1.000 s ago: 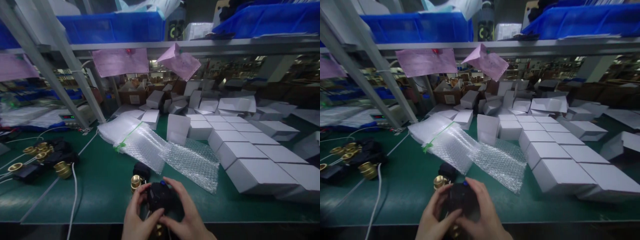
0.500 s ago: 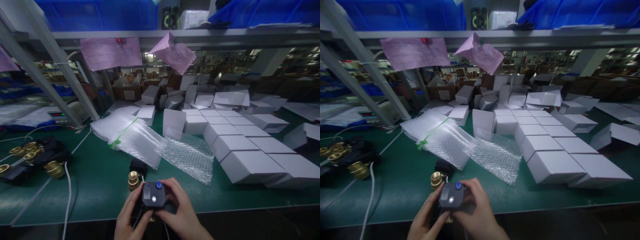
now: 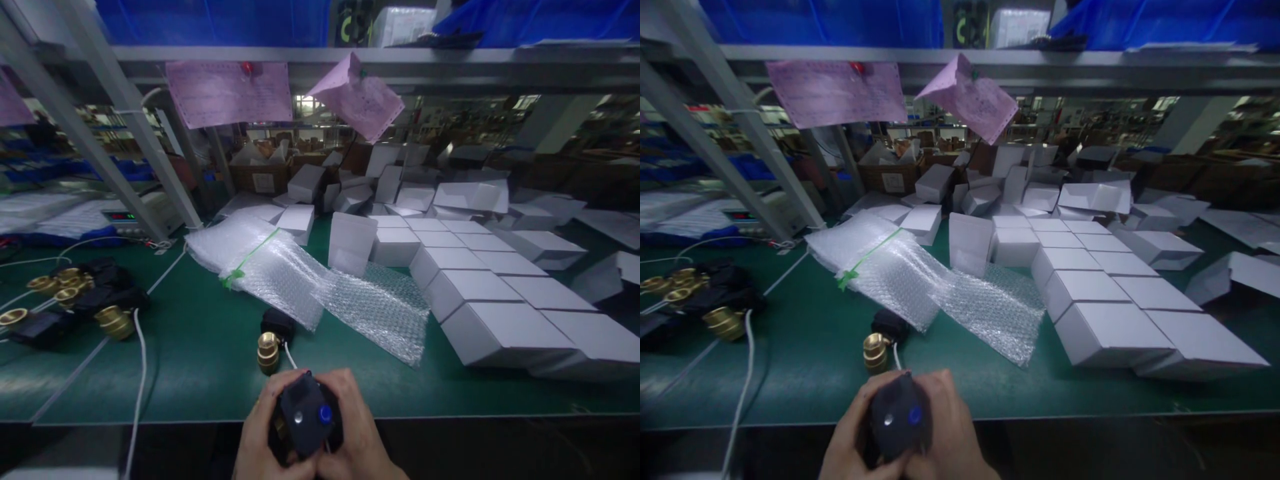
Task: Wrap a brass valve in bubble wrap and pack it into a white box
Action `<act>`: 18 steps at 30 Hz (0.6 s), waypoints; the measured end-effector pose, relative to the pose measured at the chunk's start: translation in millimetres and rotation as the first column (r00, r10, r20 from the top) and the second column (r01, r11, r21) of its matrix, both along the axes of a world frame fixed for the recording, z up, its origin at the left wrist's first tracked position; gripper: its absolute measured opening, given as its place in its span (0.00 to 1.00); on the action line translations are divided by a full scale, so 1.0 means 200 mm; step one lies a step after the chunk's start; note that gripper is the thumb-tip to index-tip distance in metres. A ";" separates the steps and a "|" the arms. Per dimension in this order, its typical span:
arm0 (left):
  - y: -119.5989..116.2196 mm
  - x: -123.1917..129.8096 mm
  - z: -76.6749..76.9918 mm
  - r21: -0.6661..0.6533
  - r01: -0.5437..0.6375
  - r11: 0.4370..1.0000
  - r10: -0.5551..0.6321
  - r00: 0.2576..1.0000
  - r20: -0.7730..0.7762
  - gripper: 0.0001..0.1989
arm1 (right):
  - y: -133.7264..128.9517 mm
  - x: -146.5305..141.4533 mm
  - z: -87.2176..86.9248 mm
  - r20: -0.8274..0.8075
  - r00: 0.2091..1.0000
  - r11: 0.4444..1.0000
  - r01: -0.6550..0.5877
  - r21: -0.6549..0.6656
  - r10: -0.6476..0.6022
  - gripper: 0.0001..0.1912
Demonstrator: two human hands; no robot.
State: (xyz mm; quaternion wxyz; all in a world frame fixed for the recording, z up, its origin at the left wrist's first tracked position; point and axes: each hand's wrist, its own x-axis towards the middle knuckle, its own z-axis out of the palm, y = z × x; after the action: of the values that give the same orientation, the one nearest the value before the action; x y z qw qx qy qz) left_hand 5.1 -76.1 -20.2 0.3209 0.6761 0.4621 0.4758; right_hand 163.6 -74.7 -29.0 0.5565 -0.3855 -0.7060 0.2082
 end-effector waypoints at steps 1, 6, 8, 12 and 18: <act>0.01 -0.02 0.01 0.018 0.068 0.997 -0.068 0.998 -0.009 0.32 | -0.01 0.01 -0.01 0.009 1.000 0.999 -0.027 -0.021 0.028 0.29; 0.01 -0.07 0.07 0.050 0.229 0.972 -0.224 0.970 -0.097 0.41 | -0.04 0.04 -0.05 0.040 0.991 0.989 -0.121 -0.085 0.125 0.40; 0.00 -0.07 0.09 0.057 0.245 0.968 -0.237 0.964 -0.120 0.42 | -0.05 0.05 -0.06 0.030 0.989 0.983 -0.139 -0.116 0.144 0.39; -0.01 -0.07 0.12 0.106 0.213 0.971 -0.195 0.967 -0.164 0.39 | -0.07 0.04 -0.07 -0.002 0.984 0.966 -0.175 -0.188 0.178 0.38; -0.02 -0.07 0.11 -0.097 0.027 0.995 -0.023 0.999 0.037 0.30 | -0.06 0.00 -0.03 -0.174 0.969 0.922 -0.224 -0.314 0.176 0.36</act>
State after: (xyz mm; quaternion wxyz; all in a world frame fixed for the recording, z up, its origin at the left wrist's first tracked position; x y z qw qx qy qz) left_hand -8.9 -79.2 1.5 0.3678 0.6567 0.4704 0.4606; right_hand 164.1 -87.1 -35.9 0.5084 -0.3834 -0.6551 0.4067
